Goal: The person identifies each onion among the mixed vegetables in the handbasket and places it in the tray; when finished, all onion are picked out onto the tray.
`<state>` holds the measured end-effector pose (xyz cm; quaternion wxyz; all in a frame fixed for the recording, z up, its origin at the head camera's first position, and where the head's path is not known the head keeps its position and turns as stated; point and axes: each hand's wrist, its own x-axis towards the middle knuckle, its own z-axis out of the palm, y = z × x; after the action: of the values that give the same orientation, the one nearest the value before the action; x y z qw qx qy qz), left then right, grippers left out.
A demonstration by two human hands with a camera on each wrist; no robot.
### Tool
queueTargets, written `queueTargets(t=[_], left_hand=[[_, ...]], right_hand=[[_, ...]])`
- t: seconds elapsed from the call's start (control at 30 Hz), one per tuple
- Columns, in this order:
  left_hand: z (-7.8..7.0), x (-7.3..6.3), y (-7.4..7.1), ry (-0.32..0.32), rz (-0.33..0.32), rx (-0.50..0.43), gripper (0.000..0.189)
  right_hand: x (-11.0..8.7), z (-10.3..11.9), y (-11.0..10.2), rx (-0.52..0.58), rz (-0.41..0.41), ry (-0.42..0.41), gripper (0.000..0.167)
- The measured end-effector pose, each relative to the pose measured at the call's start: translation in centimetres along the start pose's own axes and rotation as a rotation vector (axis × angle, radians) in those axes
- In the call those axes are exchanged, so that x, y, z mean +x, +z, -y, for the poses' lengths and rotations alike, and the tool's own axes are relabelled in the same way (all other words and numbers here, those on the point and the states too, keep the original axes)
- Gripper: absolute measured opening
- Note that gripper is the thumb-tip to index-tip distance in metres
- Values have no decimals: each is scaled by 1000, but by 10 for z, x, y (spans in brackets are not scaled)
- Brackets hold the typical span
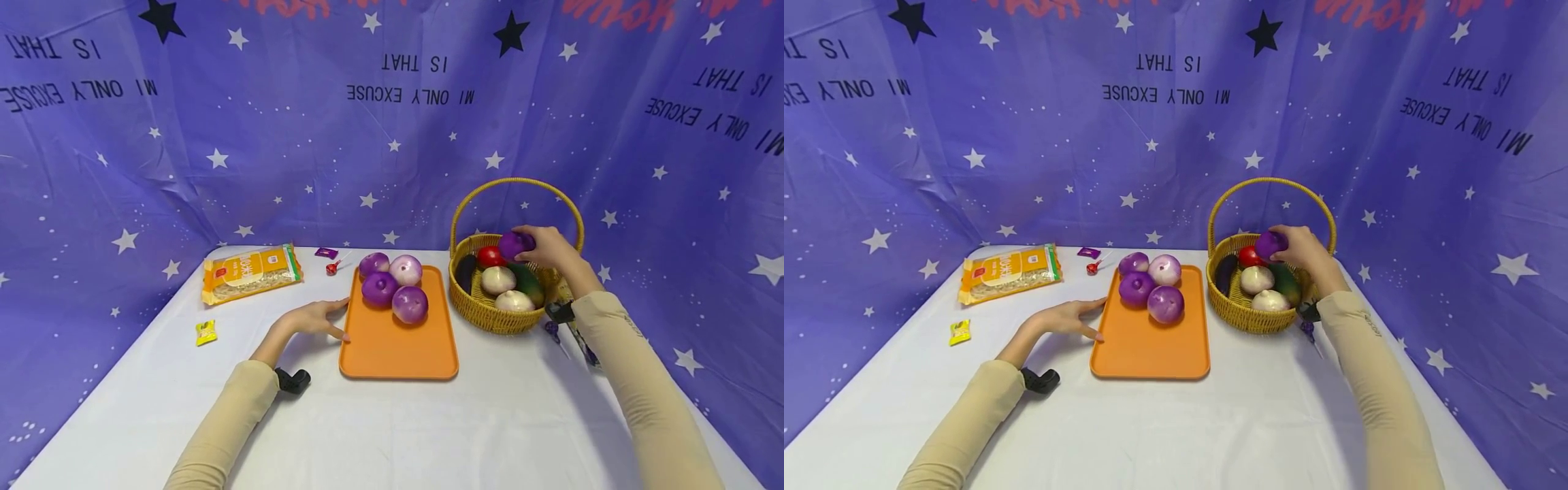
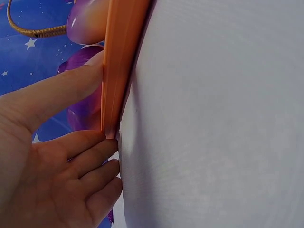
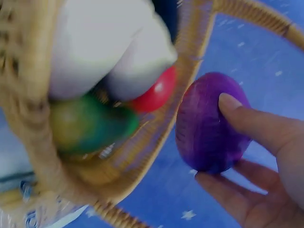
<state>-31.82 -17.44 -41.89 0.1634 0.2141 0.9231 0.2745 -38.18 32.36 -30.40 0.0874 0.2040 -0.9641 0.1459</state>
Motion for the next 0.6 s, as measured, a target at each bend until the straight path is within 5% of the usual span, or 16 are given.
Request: queueTargets(t=[0.23,0.6], left_hand=[[-2,-1,-2,-5,0,-3,97],[0,1,0,-11,7,-10,99]], right_hand=[[-20,35,2,97,-157,-10,63],[-41,103,27,190,-276,-248,65]])
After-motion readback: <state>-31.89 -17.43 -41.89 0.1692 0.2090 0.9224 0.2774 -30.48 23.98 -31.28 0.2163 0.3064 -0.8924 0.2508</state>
